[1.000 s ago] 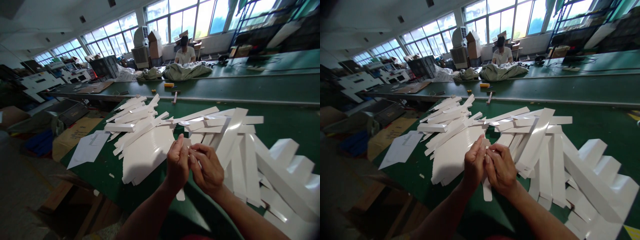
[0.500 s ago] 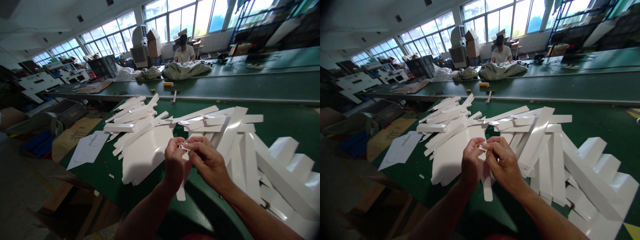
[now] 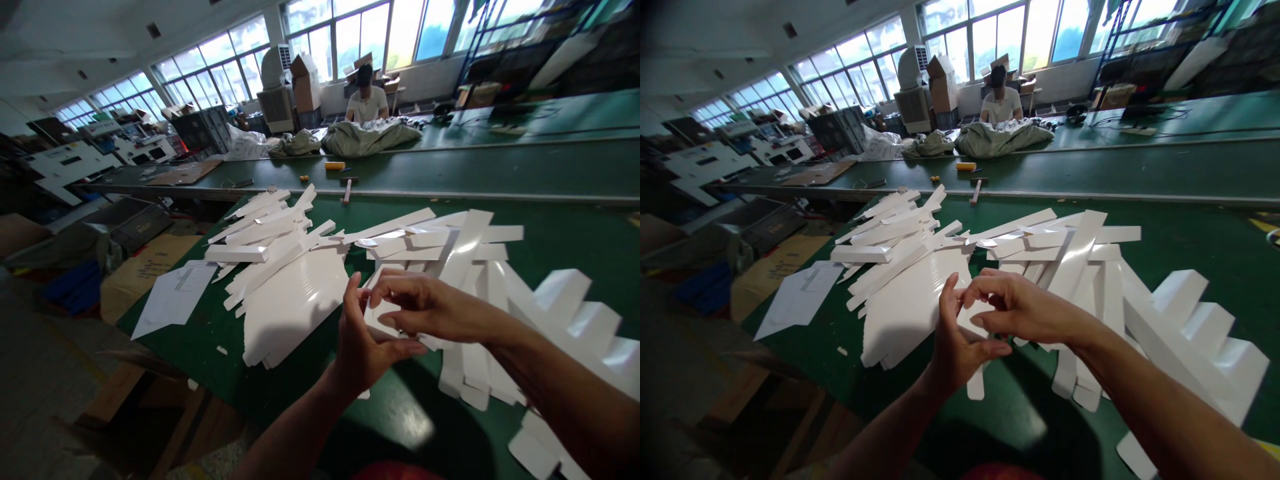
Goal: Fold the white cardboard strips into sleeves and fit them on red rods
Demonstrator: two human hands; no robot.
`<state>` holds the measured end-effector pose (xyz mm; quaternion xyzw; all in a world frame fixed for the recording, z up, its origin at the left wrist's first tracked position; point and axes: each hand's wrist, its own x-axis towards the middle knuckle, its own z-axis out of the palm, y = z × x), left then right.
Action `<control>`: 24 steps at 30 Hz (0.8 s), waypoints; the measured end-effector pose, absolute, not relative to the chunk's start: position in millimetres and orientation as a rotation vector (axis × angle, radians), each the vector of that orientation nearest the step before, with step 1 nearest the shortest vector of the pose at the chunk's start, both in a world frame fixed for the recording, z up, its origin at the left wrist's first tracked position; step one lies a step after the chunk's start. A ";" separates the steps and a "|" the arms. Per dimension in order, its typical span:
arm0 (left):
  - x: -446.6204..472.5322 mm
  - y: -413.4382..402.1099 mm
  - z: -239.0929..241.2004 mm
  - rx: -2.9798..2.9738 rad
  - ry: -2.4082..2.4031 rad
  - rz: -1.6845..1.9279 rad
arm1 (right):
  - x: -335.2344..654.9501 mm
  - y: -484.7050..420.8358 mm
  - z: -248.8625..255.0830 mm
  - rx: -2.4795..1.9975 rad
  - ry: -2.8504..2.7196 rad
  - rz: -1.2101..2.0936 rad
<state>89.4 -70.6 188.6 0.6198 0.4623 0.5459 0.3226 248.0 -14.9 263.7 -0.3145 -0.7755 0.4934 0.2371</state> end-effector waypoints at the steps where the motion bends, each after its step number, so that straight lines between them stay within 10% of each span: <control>1: 92.2 -70.6 187.7 1.658 1.237 1.460 | 248.7 -11.5 265.5 -0.845 -2.101 1.470; 24: 110.4 -64.1 175.7 1.927 1.318 1.645 | 236.2 -17.7 280.5 -1.089 -2.444 0.714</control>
